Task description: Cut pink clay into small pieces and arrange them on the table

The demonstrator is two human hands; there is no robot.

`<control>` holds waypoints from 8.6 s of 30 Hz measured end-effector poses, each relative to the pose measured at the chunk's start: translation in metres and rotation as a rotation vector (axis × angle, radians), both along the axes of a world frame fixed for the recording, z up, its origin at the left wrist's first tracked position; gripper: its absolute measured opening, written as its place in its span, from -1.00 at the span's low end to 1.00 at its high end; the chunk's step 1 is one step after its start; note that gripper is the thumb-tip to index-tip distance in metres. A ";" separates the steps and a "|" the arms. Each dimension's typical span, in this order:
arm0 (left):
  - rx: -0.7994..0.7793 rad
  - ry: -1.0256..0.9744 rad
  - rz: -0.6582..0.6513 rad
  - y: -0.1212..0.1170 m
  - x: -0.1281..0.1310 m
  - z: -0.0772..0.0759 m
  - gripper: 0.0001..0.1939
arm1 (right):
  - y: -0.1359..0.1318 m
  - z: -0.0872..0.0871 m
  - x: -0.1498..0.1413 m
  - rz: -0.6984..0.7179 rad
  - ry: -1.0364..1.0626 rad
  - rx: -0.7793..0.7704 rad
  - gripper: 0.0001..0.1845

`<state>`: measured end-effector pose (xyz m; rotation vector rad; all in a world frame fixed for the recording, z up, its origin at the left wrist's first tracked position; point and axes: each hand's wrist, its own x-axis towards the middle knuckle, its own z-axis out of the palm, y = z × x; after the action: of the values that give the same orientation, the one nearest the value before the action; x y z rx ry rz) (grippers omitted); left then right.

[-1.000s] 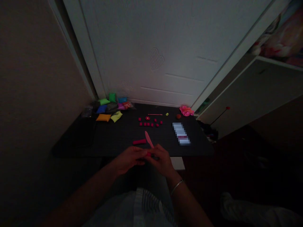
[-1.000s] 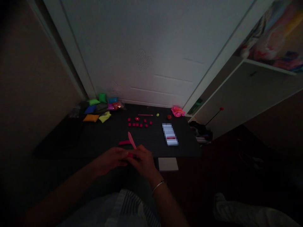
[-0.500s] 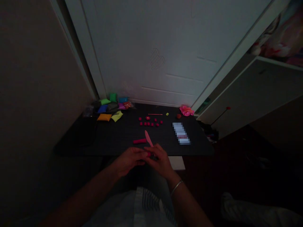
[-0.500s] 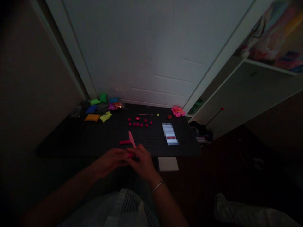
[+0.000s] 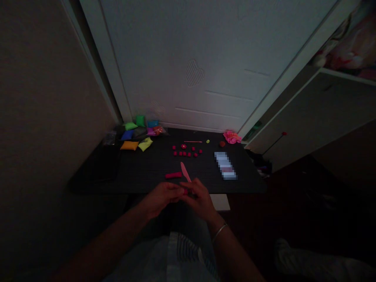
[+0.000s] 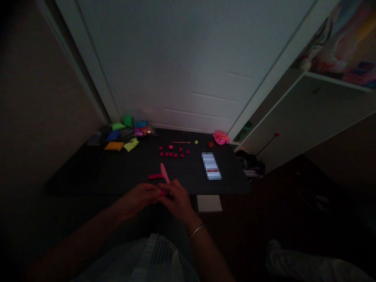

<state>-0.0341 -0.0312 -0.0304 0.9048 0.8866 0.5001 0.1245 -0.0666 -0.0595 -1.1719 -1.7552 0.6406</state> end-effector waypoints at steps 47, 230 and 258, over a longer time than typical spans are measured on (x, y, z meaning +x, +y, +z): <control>1.079 0.900 -0.223 0.130 0.004 -0.021 -0.75 | 0.015 -0.001 0.007 -0.410 -0.554 -0.251 -0.49; -0.074 -0.163 -0.062 -0.005 -0.001 0.008 -0.74 | -0.010 0.024 0.005 -0.073 -0.151 0.073 -0.60; -0.055 -0.209 -0.003 -0.014 -0.007 0.009 -0.75 | -0.018 0.022 0.000 -0.069 -0.035 0.169 -0.71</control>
<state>-0.0407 -0.0452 -0.0213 0.7879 0.7057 0.5543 0.1247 -0.0845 -0.0373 -1.1270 -1.7531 0.4244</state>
